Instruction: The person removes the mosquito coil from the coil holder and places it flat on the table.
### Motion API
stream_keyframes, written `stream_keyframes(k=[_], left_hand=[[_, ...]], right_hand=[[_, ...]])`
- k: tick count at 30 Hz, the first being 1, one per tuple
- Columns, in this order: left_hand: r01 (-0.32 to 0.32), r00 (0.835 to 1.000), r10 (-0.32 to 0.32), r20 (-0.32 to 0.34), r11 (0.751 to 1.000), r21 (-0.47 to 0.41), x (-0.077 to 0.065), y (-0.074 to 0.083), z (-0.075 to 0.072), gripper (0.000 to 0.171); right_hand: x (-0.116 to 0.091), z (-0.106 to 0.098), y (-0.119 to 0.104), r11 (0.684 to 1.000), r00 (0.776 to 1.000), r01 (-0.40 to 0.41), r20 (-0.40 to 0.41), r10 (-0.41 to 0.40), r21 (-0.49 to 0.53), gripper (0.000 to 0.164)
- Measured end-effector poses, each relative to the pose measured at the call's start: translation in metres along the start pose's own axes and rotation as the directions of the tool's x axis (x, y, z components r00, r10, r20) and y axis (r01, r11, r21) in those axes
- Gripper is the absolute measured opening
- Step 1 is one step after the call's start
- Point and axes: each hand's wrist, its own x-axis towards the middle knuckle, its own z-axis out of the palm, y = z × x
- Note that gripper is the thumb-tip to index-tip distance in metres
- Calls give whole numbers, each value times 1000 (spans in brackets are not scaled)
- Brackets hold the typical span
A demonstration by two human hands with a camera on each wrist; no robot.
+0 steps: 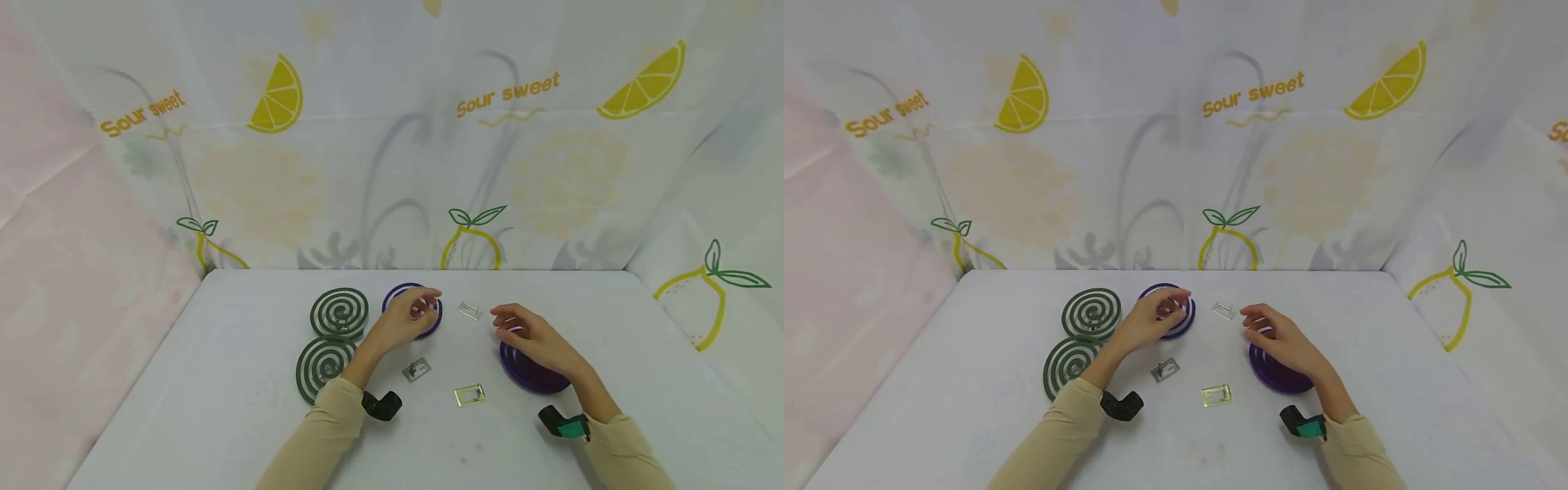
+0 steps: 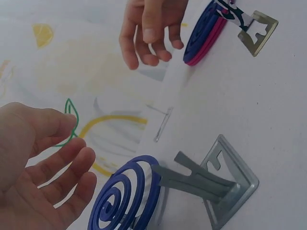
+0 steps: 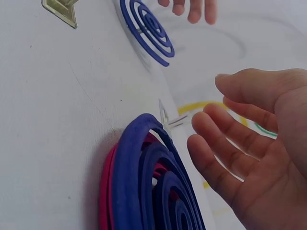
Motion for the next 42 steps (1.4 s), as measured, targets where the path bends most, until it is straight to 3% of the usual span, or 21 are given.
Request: stream_keyframes(k=[13,33,42], left_hand=[[51,997,-51,-59,999,-4,-2,-11,-11,36],[110,982,-105,-157,994,24,-5,-24,-33,35],[150,979,-139,-152,987,65,-7,-28,-33,34]], right_hand=[[9,7,-4,1000,999,-28,18,28,-1,38],[19,17,-5,996,998,-35,53,31,79,40],[21,21,-4,991,994,-55,96,43,122,42]])
